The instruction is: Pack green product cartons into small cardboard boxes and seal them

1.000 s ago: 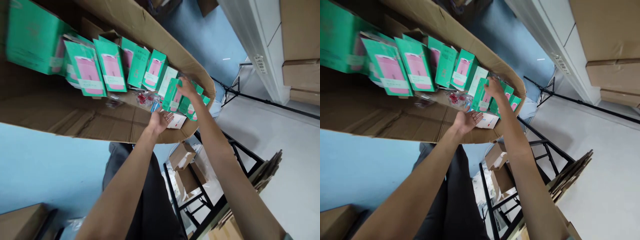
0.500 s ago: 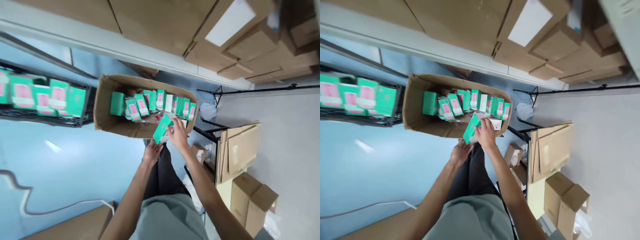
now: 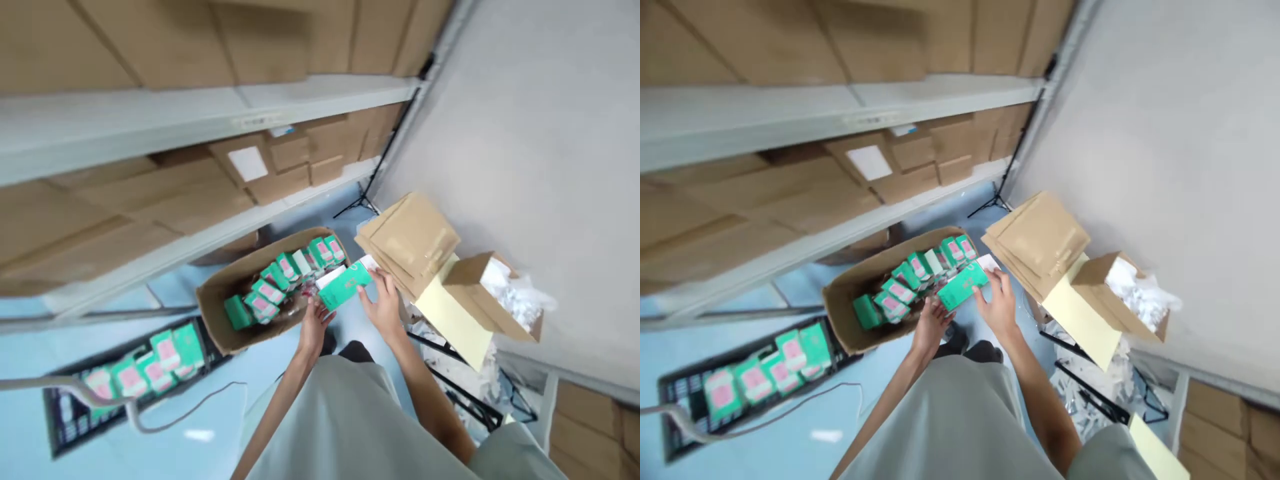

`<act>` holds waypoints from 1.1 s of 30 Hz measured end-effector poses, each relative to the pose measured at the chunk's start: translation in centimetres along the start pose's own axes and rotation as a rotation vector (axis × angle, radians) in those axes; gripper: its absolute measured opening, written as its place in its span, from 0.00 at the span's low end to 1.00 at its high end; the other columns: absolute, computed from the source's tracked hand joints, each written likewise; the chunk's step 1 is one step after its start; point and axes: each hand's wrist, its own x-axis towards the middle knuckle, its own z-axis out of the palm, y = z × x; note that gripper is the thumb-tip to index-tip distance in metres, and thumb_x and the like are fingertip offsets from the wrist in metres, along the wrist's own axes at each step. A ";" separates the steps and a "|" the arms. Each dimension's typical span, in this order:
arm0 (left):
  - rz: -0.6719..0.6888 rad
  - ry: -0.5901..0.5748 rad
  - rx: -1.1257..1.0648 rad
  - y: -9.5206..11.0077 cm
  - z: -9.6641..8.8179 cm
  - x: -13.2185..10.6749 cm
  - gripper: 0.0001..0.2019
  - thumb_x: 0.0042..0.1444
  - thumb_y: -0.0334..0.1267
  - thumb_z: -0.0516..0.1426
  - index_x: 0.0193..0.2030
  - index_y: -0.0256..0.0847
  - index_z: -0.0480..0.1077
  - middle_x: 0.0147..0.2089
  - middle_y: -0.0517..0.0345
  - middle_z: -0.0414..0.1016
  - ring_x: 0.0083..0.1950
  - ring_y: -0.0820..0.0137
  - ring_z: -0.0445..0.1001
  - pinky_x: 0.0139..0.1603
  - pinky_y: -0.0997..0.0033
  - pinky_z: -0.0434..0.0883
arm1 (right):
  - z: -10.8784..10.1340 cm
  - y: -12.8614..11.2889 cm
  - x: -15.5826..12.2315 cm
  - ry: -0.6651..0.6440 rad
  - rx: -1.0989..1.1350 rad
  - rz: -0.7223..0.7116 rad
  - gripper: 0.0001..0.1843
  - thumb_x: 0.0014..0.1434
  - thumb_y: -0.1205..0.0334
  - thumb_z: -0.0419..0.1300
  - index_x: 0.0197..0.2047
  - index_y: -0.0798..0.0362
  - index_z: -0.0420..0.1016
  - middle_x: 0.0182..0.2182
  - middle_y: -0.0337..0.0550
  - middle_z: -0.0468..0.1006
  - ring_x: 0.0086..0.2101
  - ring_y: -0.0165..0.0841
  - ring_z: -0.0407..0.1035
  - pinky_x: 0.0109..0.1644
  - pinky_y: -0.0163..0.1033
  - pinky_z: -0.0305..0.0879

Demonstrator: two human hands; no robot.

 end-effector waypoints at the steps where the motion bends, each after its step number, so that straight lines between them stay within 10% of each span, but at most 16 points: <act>1: 0.036 -0.038 0.069 -0.3 1.6 -1.1 0.21 0.78 0.59 0.60 0.51 0.43 0.83 0.55 0.44 0.88 0.62 0.54 0.87 0.62 0.58 0.83 | -2.5 0.7 -1.4 0.099 0.019 0.034 0.22 0.72 0.43 0.67 0.65 0.38 0.84 0.63 0.58 0.81 0.69 0.57 0.78 0.79 0.67 0.77; 6: 0.188 -0.303 0.449 -5.5 11.2 -8.9 0.16 0.76 0.54 0.64 0.50 0.43 0.82 0.54 0.45 0.89 0.65 0.50 0.86 0.66 0.54 0.84 | -14.8 6.1 -11.2 0.649 0.211 0.283 0.23 0.70 0.38 0.67 0.58 0.44 0.81 0.59 0.56 0.82 0.64 0.51 0.80 0.72 0.63 0.81; 11: 0.371 -0.690 0.750 -17.0 20.0 -20.7 0.06 0.72 0.43 0.69 0.50 0.47 0.84 0.60 0.46 0.87 0.75 0.49 0.79 0.73 0.60 0.79 | -27.0 12.6 -23.6 1.084 0.577 0.591 0.30 0.64 0.30 0.71 0.53 0.44 0.75 0.54 0.48 0.82 0.52 0.42 0.83 0.62 0.54 0.86; 17: 0.260 -1.116 0.979 -32.8 22.6 -33.2 0.16 0.67 0.37 0.72 0.60 0.48 0.84 0.72 0.43 0.80 0.84 0.46 0.70 0.81 0.55 0.74 | -38.0 19.2 -39.1 1.564 0.751 0.815 0.37 0.53 0.27 0.77 0.49 0.44 0.70 0.48 0.39 0.77 0.41 0.32 0.77 0.41 0.38 0.85; 24: -0.167 -1.406 1.274 -45.9 20.8 -38.1 0.11 0.72 0.46 0.68 0.56 0.47 0.85 0.69 0.43 0.83 0.78 0.47 0.76 0.76 0.53 0.78 | -43.0 21.9 -56.1 1.979 0.623 0.877 0.27 0.52 0.42 0.73 0.46 0.44 0.68 0.50 0.35 0.75 0.44 0.31 0.77 0.40 0.33 0.80; 33: -1.448 -1.062 1.561 -59.3 24.8 -39.1 0.22 0.69 0.51 0.65 0.62 0.41 0.80 0.54 0.40 0.88 0.58 0.45 0.89 0.63 0.41 0.85 | -44.4 21.1 -64.7 2.157 0.665 0.892 0.29 0.48 0.41 0.71 0.48 0.43 0.70 0.42 0.33 0.77 0.36 0.30 0.74 0.37 0.33 0.75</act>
